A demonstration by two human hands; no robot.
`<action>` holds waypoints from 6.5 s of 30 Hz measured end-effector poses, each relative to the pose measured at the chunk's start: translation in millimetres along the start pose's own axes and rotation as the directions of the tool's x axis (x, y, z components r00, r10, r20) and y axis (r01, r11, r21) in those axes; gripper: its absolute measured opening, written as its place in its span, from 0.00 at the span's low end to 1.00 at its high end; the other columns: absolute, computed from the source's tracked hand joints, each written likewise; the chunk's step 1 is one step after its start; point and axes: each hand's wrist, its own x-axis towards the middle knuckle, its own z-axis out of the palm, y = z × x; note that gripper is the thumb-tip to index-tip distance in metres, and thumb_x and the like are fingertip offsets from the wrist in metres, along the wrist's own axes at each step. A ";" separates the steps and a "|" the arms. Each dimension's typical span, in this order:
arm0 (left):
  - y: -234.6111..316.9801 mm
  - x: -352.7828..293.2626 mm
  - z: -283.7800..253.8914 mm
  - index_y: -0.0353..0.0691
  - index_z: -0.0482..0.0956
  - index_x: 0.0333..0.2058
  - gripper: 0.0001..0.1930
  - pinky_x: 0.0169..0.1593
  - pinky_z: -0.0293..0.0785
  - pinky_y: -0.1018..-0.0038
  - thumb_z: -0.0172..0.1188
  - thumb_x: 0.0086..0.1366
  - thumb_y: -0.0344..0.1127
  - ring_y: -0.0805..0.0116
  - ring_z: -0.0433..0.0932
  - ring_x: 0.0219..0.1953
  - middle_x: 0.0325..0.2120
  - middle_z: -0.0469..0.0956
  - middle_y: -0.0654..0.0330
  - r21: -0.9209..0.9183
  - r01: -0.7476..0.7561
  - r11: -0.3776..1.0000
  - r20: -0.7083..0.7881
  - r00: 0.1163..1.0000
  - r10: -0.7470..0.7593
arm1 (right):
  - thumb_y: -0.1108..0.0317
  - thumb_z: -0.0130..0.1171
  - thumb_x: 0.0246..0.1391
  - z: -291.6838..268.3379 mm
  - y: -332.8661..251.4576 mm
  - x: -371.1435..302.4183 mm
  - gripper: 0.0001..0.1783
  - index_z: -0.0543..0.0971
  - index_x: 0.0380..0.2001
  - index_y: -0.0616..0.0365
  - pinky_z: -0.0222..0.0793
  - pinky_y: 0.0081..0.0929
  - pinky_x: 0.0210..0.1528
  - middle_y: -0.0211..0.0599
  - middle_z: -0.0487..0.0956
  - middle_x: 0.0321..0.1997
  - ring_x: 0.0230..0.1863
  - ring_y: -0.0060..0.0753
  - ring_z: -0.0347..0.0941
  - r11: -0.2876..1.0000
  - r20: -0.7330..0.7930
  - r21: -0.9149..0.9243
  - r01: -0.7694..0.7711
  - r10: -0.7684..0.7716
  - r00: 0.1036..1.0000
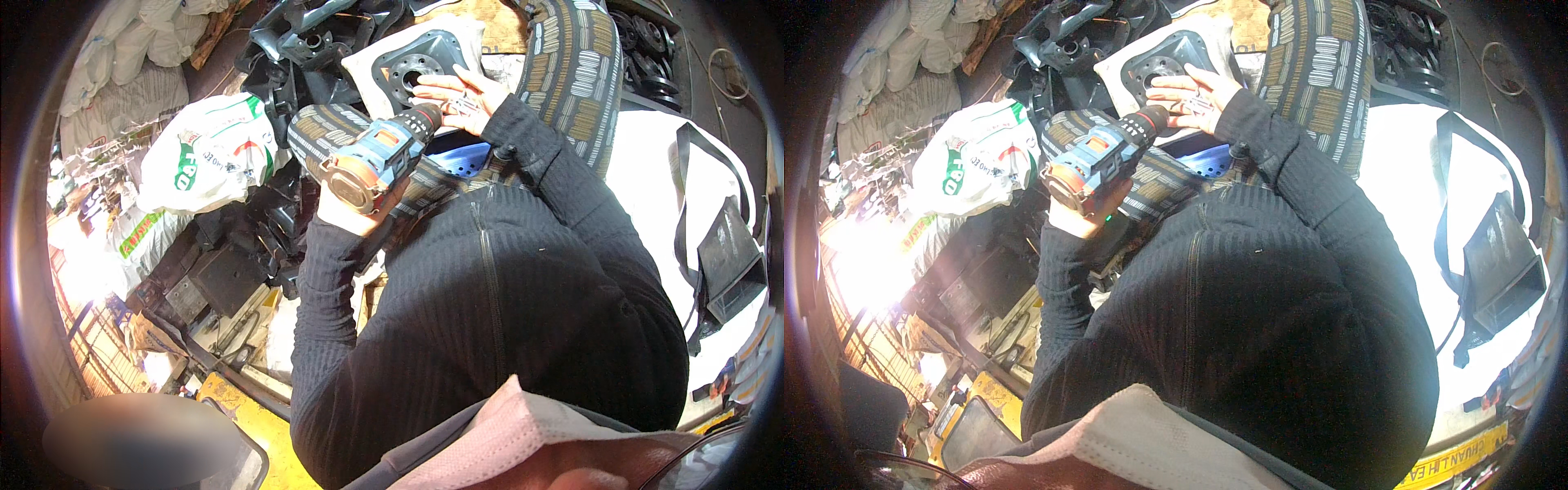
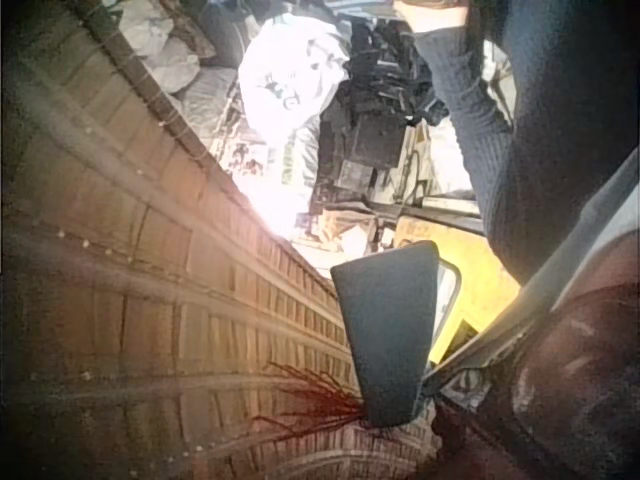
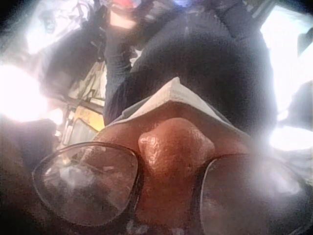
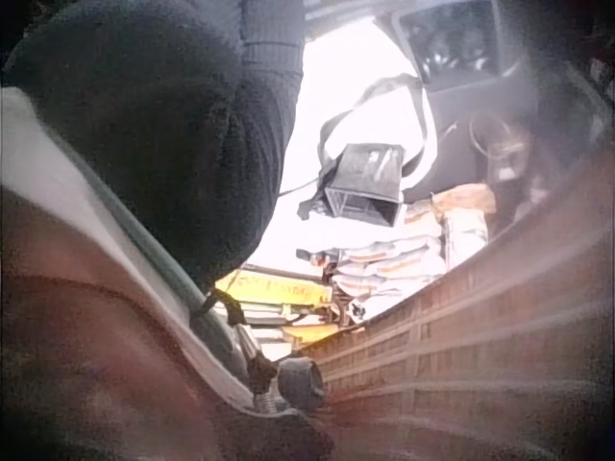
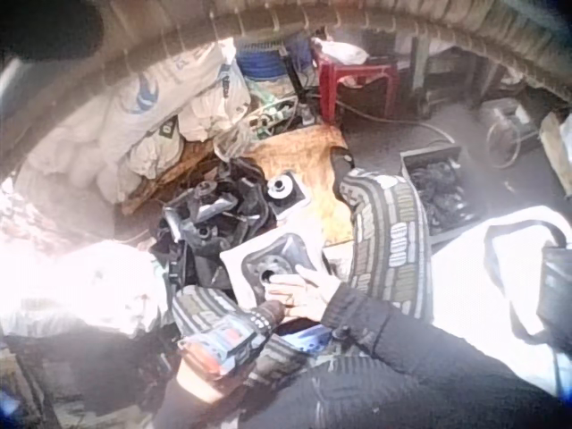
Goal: The person uses a cordless drill to make holes in black plastic parts placed on a cushioned surface. They repeatedly position the drill, apply pressure, and remove the parts after drilling.
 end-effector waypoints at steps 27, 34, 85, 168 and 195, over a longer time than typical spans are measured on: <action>-22.4 -10.0 -48.4 0.44 0.77 0.39 0.19 0.43 0.73 0.66 0.65 0.47 0.41 0.61 0.77 0.40 0.37 0.78 0.59 0.412 -0.191 0.891 0.105 0.981 0.162 | 0.60 0.54 0.56 14.3 -3.8 2.8 0.19 0.73 0.49 0.56 0.75 0.15 0.31 0.35 0.77 0.44 0.41 0.23 0.76 0.826 -0.223 -0.480 -0.297 0.212 0.951; -41.9 30.2 -61.9 0.39 0.70 0.48 0.28 0.55 0.63 0.65 0.68 0.47 0.39 0.57 0.71 0.50 0.46 0.73 0.54 0.234 0.106 0.966 0.012 0.994 -0.112 | 0.55 0.56 0.53 -42.6 -15.3 20.0 0.15 0.80 0.38 0.52 0.40 0.16 0.10 0.16 0.62 0.18 0.12 0.10 0.49 0.790 -0.607 -0.611 -0.044 -0.432 0.667; 8.1 45.2 -32.0 0.39 0.73 0.42 0.18 0.31 0.72 0.71 0.64 0.53 0.36 0.68 0.76 0.27 0.29 0.76 0.60 0.355 -0.159 0.921 0.115 0.985 0.126 | 0.53 0.35 0.62 -15.2 -21.2 5.7 0.28 0.62 0.56 0.66 0.73 0.40 0.46 0.51 0.71 0.52 0.48 0.41 0.72 0.983 -0.129 0.037 0.181 -0.175 0.976; -44.4 80.9 -27.2 0.49 0.74 0.44 0.20 0.45 0.70 0.63 0.59 0.51 0.46 0.57 0.75 0.42 0.39 0.76 0.60 0.248 0.040 0.968 0.052 0.997 -0.055 | 0.62 0.64 0.47 -57.8 7.9 48.7 0.15 0.80 0.35 0.60 0.66 0.17 0.43 0.34 0.80 0.35 0.36 0.20 0.73 0.669 -0.494 -0.740 0.065 -0.607 0.623; -19.0 150.7 -34.7 0.37 0.69 0.47 0.26 0.51 0.69 0.68 0.63 0.48 0.36 0.60 0.75 0.45 0.42 0.76 0.55 0.555 -0.127 0.822 0.425 0.893 -0.149 | 0.57 0.59 0.51 -31.5 -11.2 39.5 0.21 0.77 0.40 0.66 0.69 0.22 0.38 0.43 0.81 0.34 0.35 0.26 0.77 0.390 -0.426 -0.887 -0.248 -0.479 0.767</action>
